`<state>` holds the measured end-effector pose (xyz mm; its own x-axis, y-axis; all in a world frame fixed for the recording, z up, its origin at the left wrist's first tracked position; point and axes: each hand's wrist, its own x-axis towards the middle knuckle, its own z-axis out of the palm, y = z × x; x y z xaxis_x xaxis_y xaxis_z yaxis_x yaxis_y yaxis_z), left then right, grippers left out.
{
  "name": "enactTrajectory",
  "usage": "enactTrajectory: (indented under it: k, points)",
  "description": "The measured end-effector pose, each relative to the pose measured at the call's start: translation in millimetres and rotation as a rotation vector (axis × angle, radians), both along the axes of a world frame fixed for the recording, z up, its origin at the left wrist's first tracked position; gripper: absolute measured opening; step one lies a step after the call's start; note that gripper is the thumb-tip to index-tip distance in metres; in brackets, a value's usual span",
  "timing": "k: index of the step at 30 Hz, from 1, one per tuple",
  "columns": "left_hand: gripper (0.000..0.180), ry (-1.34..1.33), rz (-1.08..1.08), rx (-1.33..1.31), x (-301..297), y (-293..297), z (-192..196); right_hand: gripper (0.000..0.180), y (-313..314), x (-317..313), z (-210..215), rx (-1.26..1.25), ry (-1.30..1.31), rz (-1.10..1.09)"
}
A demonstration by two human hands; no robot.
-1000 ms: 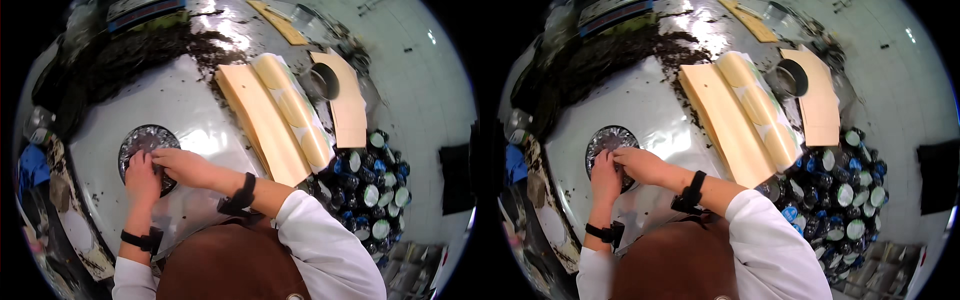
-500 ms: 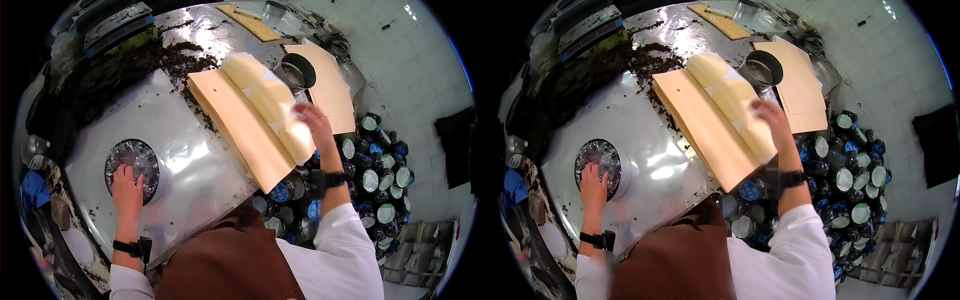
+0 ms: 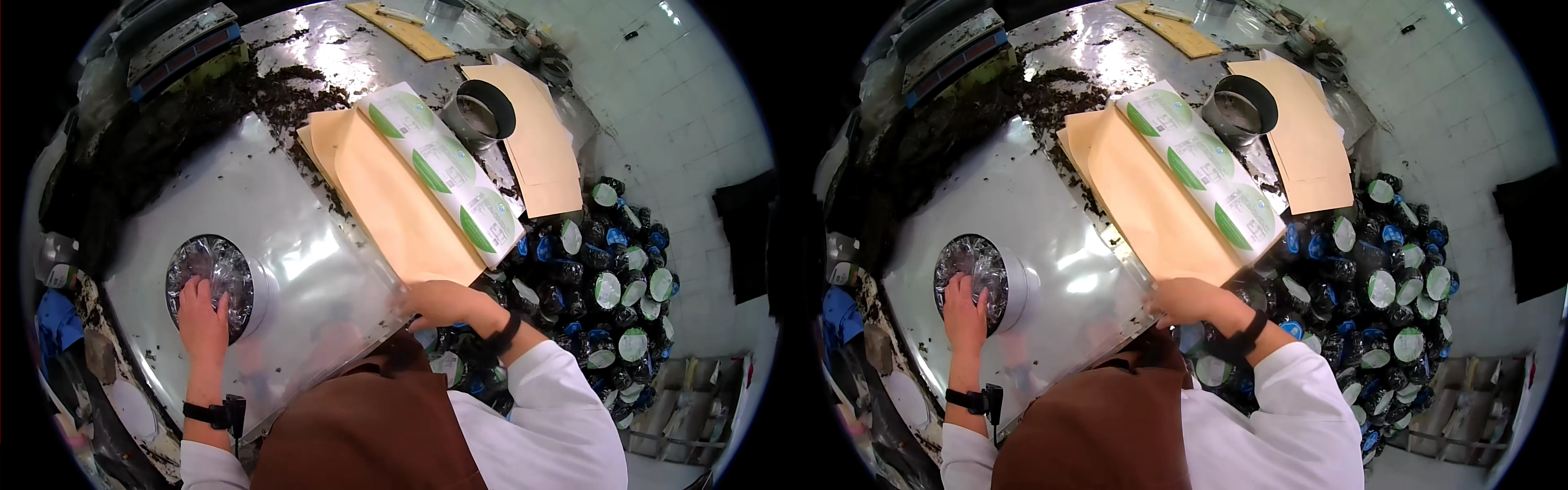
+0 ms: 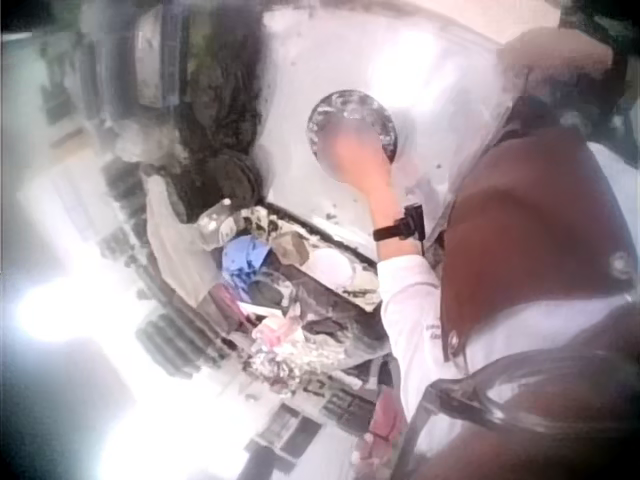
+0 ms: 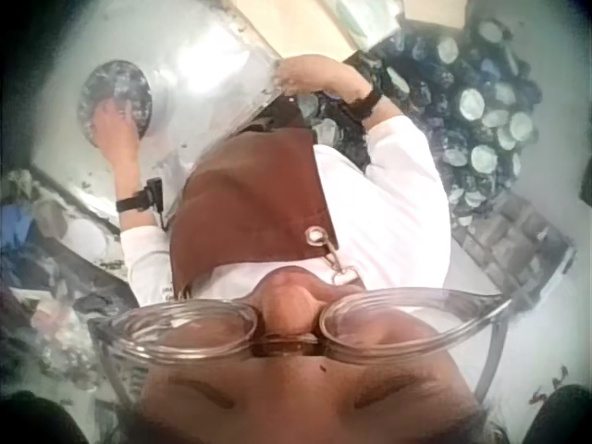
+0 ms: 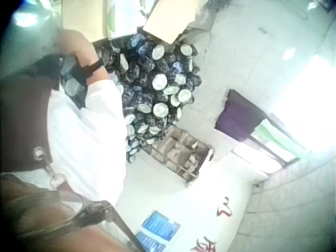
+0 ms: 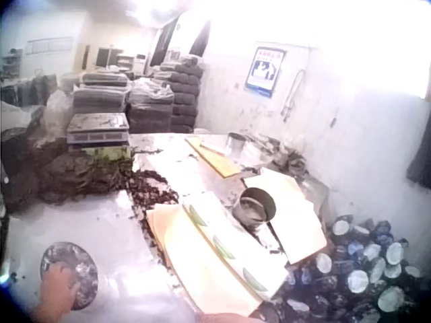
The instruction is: The person repeatedly scoops a dark, granular mixture from a pile on a stainless steel table and presses it into a round metal mold. They smooth the surface with their hands, cover the mold with a clear plastic sheet, and then place a round paper label on top. This process is repeated multiple times to form compacted discs.
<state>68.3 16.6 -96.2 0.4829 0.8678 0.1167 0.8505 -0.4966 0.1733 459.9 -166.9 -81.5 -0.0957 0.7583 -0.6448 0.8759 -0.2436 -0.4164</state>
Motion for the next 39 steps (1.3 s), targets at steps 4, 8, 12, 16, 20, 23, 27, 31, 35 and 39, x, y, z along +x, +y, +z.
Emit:
enactTrajectory:
  k: [4, 8, 12, 16, 20, 23, 27, 31, 35, 39]
  points:
    - [0.034, -0.011, -0.021, -0.004, 4, -2, 6, 0.045, -44, 48, -24, 0.858, -0.988, -0.228]
    - [0.033, -0.013, -0.034, 0.011, 4, -1, 9, 0.037, -53, 63, -69, 0.531, -1.225, -0.225]
    - [0.033, -0.030, -0.017, 0.018, 2, -2, 5, 0.027, -39, 72, -67, 0.286, -1.191, -0.187]
    - [0.033, -0.055, -0.032, 0.017, 1, 0, 3, 0.023, -45, 87, -29, 0.306, -0.939, -0.209]
    - [0.033, -0.059, -0.017, 0.016, 1, -1, 4, 0.028, -47, 80, -16, 0.550, -0.766, -0.537]
    - [0.033, -0.079, -0.009, -0.002, -1, -2, 3, 0.037, -55, 100, -58, 0.825, -0.788, -0.521]
    - [0.033, -0.043, 0.054, -0.032, -2, -5, 15, 0.012, -78, 209, 17, 0.348, 0.230, -1.121]
    - [0.032, -0.105, -0.009, -0.020, 2, 3, 9, 0.004, -163, 306, 170, 0.894, 0.432, -1.229]
    - [0.031, -0.117, -0.003, -0.036, 1, -2, 13, 0.030, -25, 171, 169, 1.262, -0.136, -0.626]
    - [0.033, -0.135, 0.037, -0.058, -8, -6, 12, 0.034, 112, -63, 70, 1.339, 0.399, -0.330]
